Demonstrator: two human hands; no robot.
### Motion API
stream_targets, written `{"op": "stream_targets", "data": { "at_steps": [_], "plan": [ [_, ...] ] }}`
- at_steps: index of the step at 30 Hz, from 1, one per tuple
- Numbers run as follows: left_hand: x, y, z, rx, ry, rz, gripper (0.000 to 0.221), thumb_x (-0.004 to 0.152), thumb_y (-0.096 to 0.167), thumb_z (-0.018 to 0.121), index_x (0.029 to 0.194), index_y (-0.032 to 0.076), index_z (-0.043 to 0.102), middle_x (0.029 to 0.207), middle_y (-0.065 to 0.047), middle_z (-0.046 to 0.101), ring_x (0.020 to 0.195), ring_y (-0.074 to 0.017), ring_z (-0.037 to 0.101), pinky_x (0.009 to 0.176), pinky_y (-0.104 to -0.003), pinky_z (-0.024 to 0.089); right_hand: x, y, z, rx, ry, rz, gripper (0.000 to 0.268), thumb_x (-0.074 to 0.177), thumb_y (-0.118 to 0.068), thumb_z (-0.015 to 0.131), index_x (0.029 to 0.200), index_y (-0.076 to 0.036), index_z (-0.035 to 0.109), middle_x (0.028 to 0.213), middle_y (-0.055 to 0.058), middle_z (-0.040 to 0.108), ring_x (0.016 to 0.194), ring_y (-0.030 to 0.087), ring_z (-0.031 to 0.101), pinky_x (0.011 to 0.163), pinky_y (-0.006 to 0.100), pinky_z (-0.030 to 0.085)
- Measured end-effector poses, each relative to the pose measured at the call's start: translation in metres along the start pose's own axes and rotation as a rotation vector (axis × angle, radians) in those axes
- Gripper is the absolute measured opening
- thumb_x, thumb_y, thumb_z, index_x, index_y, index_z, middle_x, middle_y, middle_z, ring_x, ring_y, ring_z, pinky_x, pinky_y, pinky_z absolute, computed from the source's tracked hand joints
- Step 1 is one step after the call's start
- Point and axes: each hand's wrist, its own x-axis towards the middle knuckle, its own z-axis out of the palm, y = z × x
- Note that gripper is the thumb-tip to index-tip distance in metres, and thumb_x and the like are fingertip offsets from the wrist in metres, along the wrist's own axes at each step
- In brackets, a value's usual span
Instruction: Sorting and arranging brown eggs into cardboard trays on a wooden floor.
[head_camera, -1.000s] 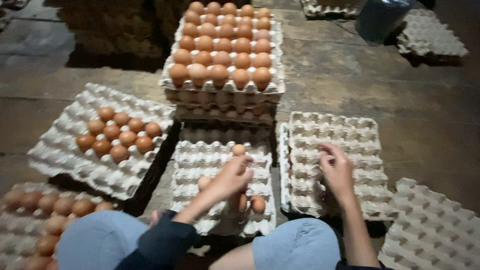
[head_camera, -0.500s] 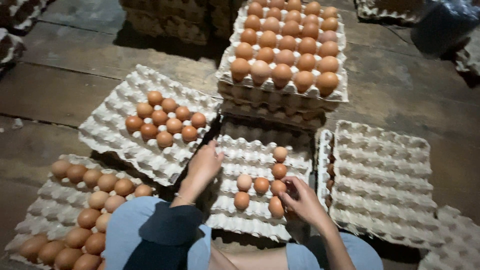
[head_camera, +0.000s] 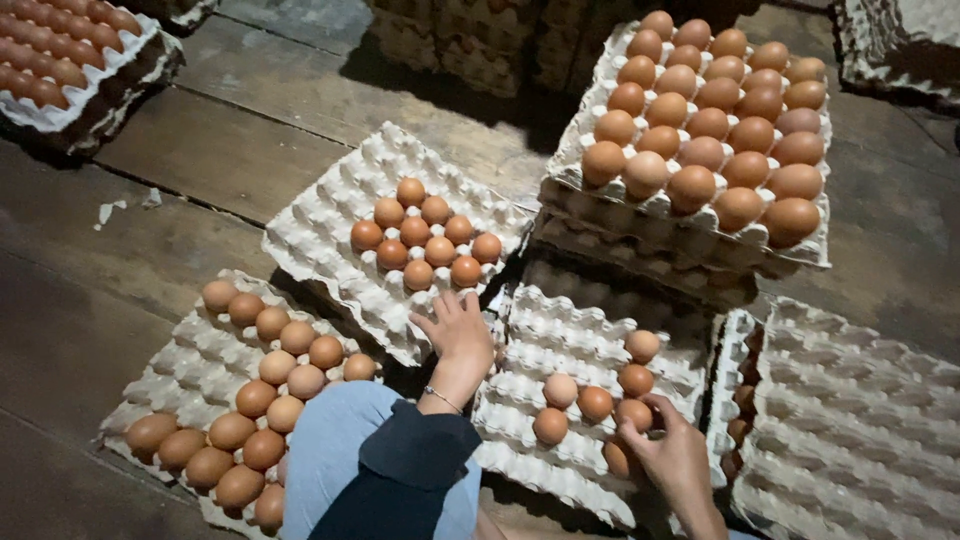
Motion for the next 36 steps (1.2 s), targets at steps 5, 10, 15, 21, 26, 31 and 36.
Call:
{"op": "stream_targets", "data": {
  "at_steps": [5, 10, 15, 21, 26, 31, 36],
  "plan": [
    [0.005, 0.003, 0.0, -0.047, -0.241, -0.043, 0.057, 0.066, 0.013, 0.068, 0.114, 0.009, 0.037, 0.11, -0.027, 0.041, 0.117, -0.0456, 0.029, 0.085, -0.078, 0.022, 0.031, 0.043, 0.013, 0.51, 0.02, -0.028, 0.029, 0.083, -0.008, 0.055, 0.111, -0.003, 0.06, 0.09, 0.014, 0.065, 0.074, 0.022, 0.058, 0.06, 0.033, 0.049],
    [0.002, 0.007, 0.011, -0.007, -0.267, 0.001, 0.07, 0.068, 0.043, 0.075, 0.108, 0.006, 0.031, 0.113, -0.026, 0.037, 0.107, -0.04, 0.034, 0.07, -0.055, 0.042, 0.014, -0.019, -0.028, 1.252, -0.314, 0.08, 0.044, 0.091, -0.027, 0.03, 0.131, -0.01, 0.039, 0.11, 0.022, 0.048, 0.087, 0.031, 0.049, 0.068, 0.038, 0.038],
    [0.012, -0.012, -0.007, -0.228, -0.192, 0.014, 0.06, 0.064, 0.029, 0.073, 0.105, 0.001, 0.039, 0.101, -0.02, 0.052, 0.093, -0.0345, 0.049, 0.079, -0.048, 0.039, 0.018, -0.073, -0.016, 1.378, -0.51, -0.099, 0.056, 0.073, -0.015, 0.055, 0.128, -0.013, 0.043, 0.111, 0.024, 0.051, 0.086, 0.027, 0.055, 0.06, 0.027, 0.051],
    [0.013, -0.013, -0.053, -0.787, -0.174, -0.027, 0.015, 0.078, 0.014, 0.054, 0.091, 0.006, 0.055, 0.087, -0.011, 0.055, 0.078, -0.0259, 0.053, 0.071, -0.04, 0.043, 0.01, -0.12, -0.014, 1.358, -0.683, -0.248, 0.061, 0.07, -0.002, 0.058, 0.128, -0.003, 0.041, 0.112, 0.022, 0.054, 0.088, 0.025, 0.056, 0.066, 0.029, 0.047],
    [0.02, -0.01, -0.077, -1.414, -0.578, -0.187, 0.026, 0.085, 0.024, 0.046, 0.1, 0.007, 0.057, 0.088, -0.006, 0.065, 0.075, -0.0122, 0.062, 0.057, -0.023, 0.045, 0.017, -0.136, -0.002, 1.192, -0.648, -0.336, 0.052, 0.071, 0.002, 0.06, 0.121, -0.004, 0.047, 0.099, 0.017, 0.055, 0.079, 0.02, 0.054, 0.065, 0.028, 0.044],
    [0.014, -0.013, -0.1, -1.717, -0.871, -0.126, 0.039, 0.093, 0.035, 0.034, 0.105, 0.005, 0.057, 0.094, -0.008, 0.059, 0.074, -0.0118, 0.056, 0.057, -0.02, 0.041, 0.014, -0.15, 0.005, 1.139, -0.597, -0.269, 0.047, 0.085, -0.024, 0.043, 0.128, -0.006, 0.04, 0.102, 0.016, 0.053, 0.076, 0.017, 0.05, 0.062, 0.027, 0.041],
    [0.0, -0.002, -0.132, -1.683, -1.025, -0.067, 0.067, 0.088, 0.049, 0.046, 0.136, 0.005, 0.033, 0.139, -0.026, 0.029, 0.126, -0.0361, 0.034, 0.097, -0.051, 0.034, 0.034, -0.119, 0.029, 0.967, -0.27, -0.414, 0.032, 0.088, -0.019, 0.051, 0.118, -0.008, 0.045, 0.091, 0.009, 0.054, 0.069, 0.013, 0.052, 0.057, 0.022, 0.043]
  ]
}}
